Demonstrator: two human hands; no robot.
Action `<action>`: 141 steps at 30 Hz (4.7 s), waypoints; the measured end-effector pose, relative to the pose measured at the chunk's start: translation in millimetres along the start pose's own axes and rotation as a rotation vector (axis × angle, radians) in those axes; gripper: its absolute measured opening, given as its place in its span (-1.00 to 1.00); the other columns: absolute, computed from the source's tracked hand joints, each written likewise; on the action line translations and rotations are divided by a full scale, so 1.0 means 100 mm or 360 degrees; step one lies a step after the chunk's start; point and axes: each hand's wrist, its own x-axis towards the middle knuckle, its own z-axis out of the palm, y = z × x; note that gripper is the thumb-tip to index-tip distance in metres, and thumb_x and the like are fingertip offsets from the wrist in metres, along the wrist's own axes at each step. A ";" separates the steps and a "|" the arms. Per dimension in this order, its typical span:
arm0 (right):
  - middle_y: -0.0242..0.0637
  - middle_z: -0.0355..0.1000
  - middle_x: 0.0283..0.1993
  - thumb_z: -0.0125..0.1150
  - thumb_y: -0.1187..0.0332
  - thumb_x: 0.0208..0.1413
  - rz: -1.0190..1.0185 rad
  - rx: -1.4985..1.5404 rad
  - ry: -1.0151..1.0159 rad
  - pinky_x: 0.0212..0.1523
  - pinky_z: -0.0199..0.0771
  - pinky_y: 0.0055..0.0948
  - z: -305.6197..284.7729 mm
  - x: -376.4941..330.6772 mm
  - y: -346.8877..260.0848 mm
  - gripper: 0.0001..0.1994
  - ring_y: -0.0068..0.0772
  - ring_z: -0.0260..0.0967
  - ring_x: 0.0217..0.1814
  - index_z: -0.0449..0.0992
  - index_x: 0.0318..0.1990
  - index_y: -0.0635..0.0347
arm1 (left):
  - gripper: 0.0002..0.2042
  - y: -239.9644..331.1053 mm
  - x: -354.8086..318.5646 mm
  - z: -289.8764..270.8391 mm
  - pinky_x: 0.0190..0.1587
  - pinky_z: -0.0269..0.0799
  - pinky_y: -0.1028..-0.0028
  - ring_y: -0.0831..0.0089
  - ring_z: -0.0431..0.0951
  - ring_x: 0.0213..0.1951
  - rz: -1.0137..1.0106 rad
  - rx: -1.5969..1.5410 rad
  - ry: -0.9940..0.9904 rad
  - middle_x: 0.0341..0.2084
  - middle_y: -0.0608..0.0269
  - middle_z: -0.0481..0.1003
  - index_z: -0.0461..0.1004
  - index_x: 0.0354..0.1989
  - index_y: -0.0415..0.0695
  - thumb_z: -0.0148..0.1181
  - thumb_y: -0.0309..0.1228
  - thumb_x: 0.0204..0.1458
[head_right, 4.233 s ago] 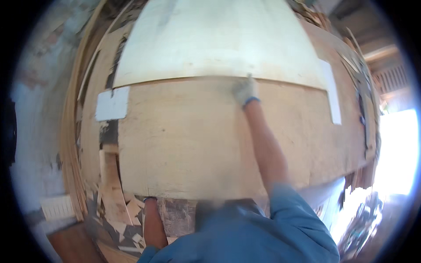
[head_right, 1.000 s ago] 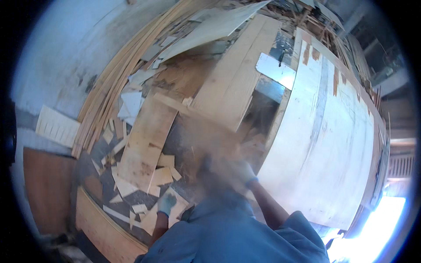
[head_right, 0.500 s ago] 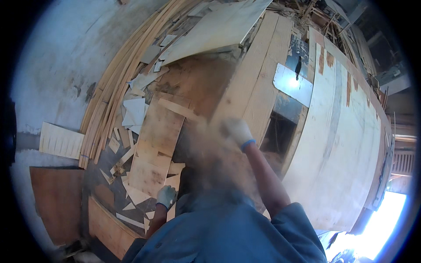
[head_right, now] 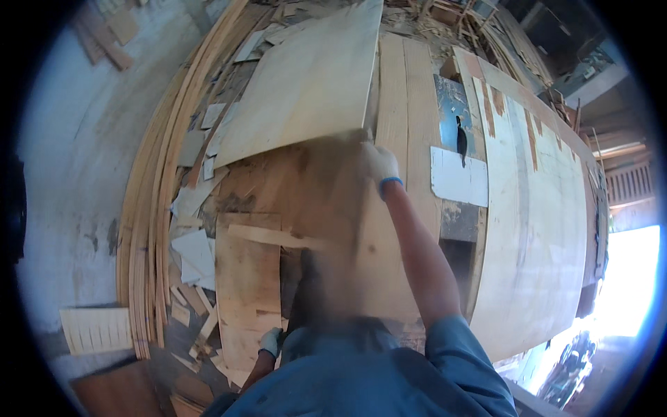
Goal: The person positions a large sheet of plywood on a workbench, then uses a tape measure and pencil to mark measurements on the surface. They also use a wooden straightedge to draw straight lines across the plywood. The person handles the plywood and tools with gloved hands.
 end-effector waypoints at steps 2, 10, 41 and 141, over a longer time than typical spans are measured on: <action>-0.36 0.48 -0.23 0.26 -0.02 0.24 0.0014 -0.0044 0.0061 -0.32 0.57 -0.41 0.10 0.39 -0.13 -0.55 -0.48 0.46 -0.32 0.55 0.01 0.22 | -0.82 0.50 0.08 0.06 -0.27 0.56 0.26 0.27 0.62 -0.34 -0.0040 0.0039 0.0018 -0.40 0.13 0.58 0.54 -0.29 -0.16 0.14 -0.30 0.20; -0.27 0.50 -0.06 0.31 0.04 0.23 0.0120 0.0265 -0.0076 -0.21 0.67 -0.28 0.25 1.45 0.10 -0.55 -0.32 0.53 -0.22 0.50 0.10 0.17 | -0.84 1.81 0.75 0.16 -0.17 0.63 0.19 0.20 0.65 -0.28 0.0235 -0.0076 -0.0260 -0.31 0.13 0.62 0.54 -0.19 -0.13 0.17 -0.31 0.20; -0.23 0.57 -0.46 0.25 0.10 0.28 0.0586 -0.0291 -0.0164 -0.49 0.52 -0.47 -0.46 -2.35 -1.05 -0.60 -0.49 0.54 -0.51 0.64 -0.26 0.37 | -0.49 3.35 1.15 1.76 0.31 0.36 0.05 -0.01 0.40 0.24 0.0696 -0.0911 -0.0215 0.20 -0.13 0.39 0.28 0.31 -0.36 0.02 -0.23 0.31; 0.03 0.57 0.00 0.18 0.00 0.24 0.0265 -0.0787 0.1699 0.13 0.45 -0.14 -11.09 -5.36 3.99 -0.48 0.08 0.50 0.10 0.54 0.10 0.31 | -0.63 -5.05 -3.82 6.14 0.19 0.51 -0.03 -0.04 0.51 0.11 0.0240 0.1135 -0.1191 0.05 -0.12 0.47 0.32 0.10 -0.35 -0.10 -0.24 0.37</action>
